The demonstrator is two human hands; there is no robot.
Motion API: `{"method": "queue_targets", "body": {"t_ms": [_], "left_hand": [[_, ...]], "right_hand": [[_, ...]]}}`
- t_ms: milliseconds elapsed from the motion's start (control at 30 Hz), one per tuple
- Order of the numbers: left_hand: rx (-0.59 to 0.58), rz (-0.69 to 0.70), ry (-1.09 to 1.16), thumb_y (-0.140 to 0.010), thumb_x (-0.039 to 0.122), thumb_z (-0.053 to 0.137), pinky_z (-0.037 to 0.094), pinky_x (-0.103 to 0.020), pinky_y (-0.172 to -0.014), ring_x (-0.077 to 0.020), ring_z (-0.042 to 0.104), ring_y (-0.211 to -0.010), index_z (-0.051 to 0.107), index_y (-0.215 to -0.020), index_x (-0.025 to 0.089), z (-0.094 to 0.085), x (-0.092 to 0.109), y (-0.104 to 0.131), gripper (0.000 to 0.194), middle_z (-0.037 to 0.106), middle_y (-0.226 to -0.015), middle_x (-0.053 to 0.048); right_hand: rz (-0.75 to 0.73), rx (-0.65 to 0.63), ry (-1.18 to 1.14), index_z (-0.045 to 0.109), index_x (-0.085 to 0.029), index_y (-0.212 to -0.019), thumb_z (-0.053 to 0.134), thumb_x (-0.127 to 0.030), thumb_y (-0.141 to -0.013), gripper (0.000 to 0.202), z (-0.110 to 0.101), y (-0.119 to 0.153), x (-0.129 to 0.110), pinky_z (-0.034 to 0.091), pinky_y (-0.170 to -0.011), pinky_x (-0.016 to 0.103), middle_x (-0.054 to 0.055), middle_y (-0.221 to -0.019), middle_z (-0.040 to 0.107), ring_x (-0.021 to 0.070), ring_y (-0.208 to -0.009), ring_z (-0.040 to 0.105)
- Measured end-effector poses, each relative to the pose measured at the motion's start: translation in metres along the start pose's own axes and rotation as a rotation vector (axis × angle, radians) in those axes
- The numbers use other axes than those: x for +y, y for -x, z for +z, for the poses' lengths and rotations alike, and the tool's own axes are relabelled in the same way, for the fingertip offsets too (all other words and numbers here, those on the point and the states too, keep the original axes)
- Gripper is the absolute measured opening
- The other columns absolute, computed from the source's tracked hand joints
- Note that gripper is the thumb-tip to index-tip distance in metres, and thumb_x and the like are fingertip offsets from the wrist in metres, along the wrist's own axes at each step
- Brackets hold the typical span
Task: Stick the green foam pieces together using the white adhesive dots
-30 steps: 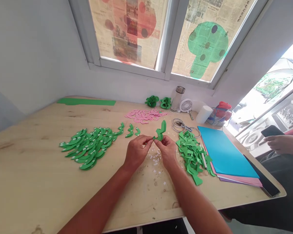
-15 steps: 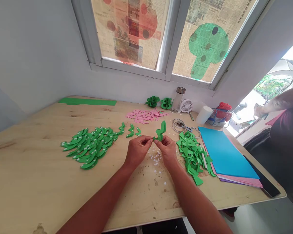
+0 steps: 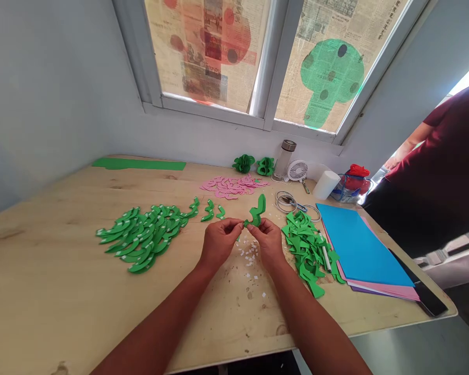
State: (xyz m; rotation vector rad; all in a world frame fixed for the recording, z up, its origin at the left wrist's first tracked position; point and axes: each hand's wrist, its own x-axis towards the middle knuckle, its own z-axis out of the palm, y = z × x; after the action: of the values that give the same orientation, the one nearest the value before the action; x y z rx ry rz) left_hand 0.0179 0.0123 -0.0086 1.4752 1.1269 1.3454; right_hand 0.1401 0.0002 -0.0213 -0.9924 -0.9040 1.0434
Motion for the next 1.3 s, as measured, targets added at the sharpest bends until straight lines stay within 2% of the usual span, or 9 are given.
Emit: {"method": "queue_targets", "body": {"t_ms": [267,500,600,800,900,1000,1100,1233,1300], "left_hand": [[0.036,-0.157,0.207,-0.064,0.032,0.065,0.049,-0.026,-0.060,-0.0150,0.061,-0.060,0.066,-0.074,0.013,-0.006,0.001,-0.006,0.021,0.067,-0.064,-0.004],[-0.030,-0.119,0.135,-0.064,0.025,0.059,0.047,-0.026,-0.058,-0.0171,0.064,-0.064,0.064,-0.073,0.014,-0.009,-0.002,-0.009,0.015,0.066,-0.063,-0.003],[-0.141,-0.125,0.067,-0.065,0.021,0.055,0.044,-0.024,-0.053,-0.0152,0.061,-0.059,0.064,-0.071,0.015,-0.009,0.001,-0.007,0.013,0.064,-0.058,-0.001],[-0.555,-0.183,-0.031,-0.074,0.031,0.050,0.032,-0.021,-0.042,-0.0096,0.041,-0.037,0.063,-0.066,0.016,-0.012,0.004,-0.002,0.022,0.049,-0.038,0.004],[-0.638,-0.174,-0.111,-0.074,0.034,0.052,0.031,-0.021,-0.041,-0.0099,0.040,-0.038,0.063,-0.058,0.016,-0.013,0.001,-0.002,0.026,0.049,-0.038,0.003],[-0.610,-0.138,-0.099,-0.067,0.026,0.055,0.035,-0.022,-0.045,-0.0118,0.048,-0.045,0.066,-0.067,0.017,-0.011,-0.002,-0.003,0.015,0.056,-0.049,0.002],[-0.517,-0.126,-0.068,-0.065,0.020,0.053,0.039,-0.023,-0.050,-0.0126,0.052,-0.052,0.067,-0.073,0.017,-0.010,-0.002,-0.003,0.016,0.060,-0.058,0.000],[-0.320,-0.126,0.030,-0.068,0.025,0.058,0.042,-0.022,-0.050,-0.0129,0.053,-0.055,0.066,-0.085,0.016,-0.014,0.004,-0.006,0.021,0.058,-0.060,0.000],[-0.328,-0.117,0.109,-0.068,0.027,0.062,0.043,-0.022,-0.050,-0.0136,0.055,-0.061,0.065,-0.094,0.016,-0.018,0.007,-0.008,0.028,0.060,-0.067,-0.001]], "right_hand": [[0.022,0.029,-0.013,0.065,-0.017,-0.069,0.077,-0.032,-0.055,0.024,0.000,-0.001,-0.003,0.038,-0.061,0.026,0.000,-0.065,0.062,0.0120,-0.062,0.049],[0.016,0.042,-0.003,0.065,-0.016,-0.069,0.077,-0.033,-0.056,0.024,0.000,0.000,-0.005,0.037,-0.060,0.025,-0.001,-0.064,0.061,0.0120,-0.061,0.048],[0.010,0.045,-0.004,0.064,-0.016,-0.067,0.077,-0.032,-0.056,0.023,-0.001,0.000,-0.005,0.036,-0.060,0.025,-0.002,-0.062,0.059,0.0111,-0.059,0.047],[0.013,0.063,-0.030,0.063,-0.016,-0.067,0.077,-0.030,-0.056,0.022,-0.001,0.000,-0.010,0.038,-0.062,0.026,-0.001,-0.064,0.061,0.0113,-0.060,0.049],[0.007,0.055,-0.026,0.063,-0.017,-0.067,0.077,-0.031,-0.055,0.023,-0.001,0.000,-0.010,0.039,-0.062,0.026,-0.001,-0.065,0.062,0.0120,-0.061,0.050],[0.009,0.057,-0.021,0.063,-0.017,-0.066,0.076,-0.031,-0.055,0.022,-0.001,0.000,-0.009,0.039,-0.061,0.026,-0.001,-0.063,0.061,0.0116,-0.059,0.049],[0.012,0.056,-0.016,0.062,-0.017,-0.064,0.076,-0.030,-0.055,0.021,-0.002,-0.001,-0.007,0.038,-0.059,0.025,-0.003,-0.060,0.060,0.0108,-0.057,0.047],[0.025,0.022,0.000,0.063,-0.018,-0.067,0.075,-0.032,-0.056,0.022,-0.002,-0.001,-0.006,0.039,-0.062,0.026,-0.001,-0.064,0.062,0.0117,-0.059,0.049],[0.036,0.002,0.003,0.064,-0.018,-0.068,0.075,-0.032,-0.056,0.022,-0.002,-0.001,-0.005,0.039,-0.061,0.026,-0.002,-0.064,0.061,0.0115,-0.059,0.048]]}}
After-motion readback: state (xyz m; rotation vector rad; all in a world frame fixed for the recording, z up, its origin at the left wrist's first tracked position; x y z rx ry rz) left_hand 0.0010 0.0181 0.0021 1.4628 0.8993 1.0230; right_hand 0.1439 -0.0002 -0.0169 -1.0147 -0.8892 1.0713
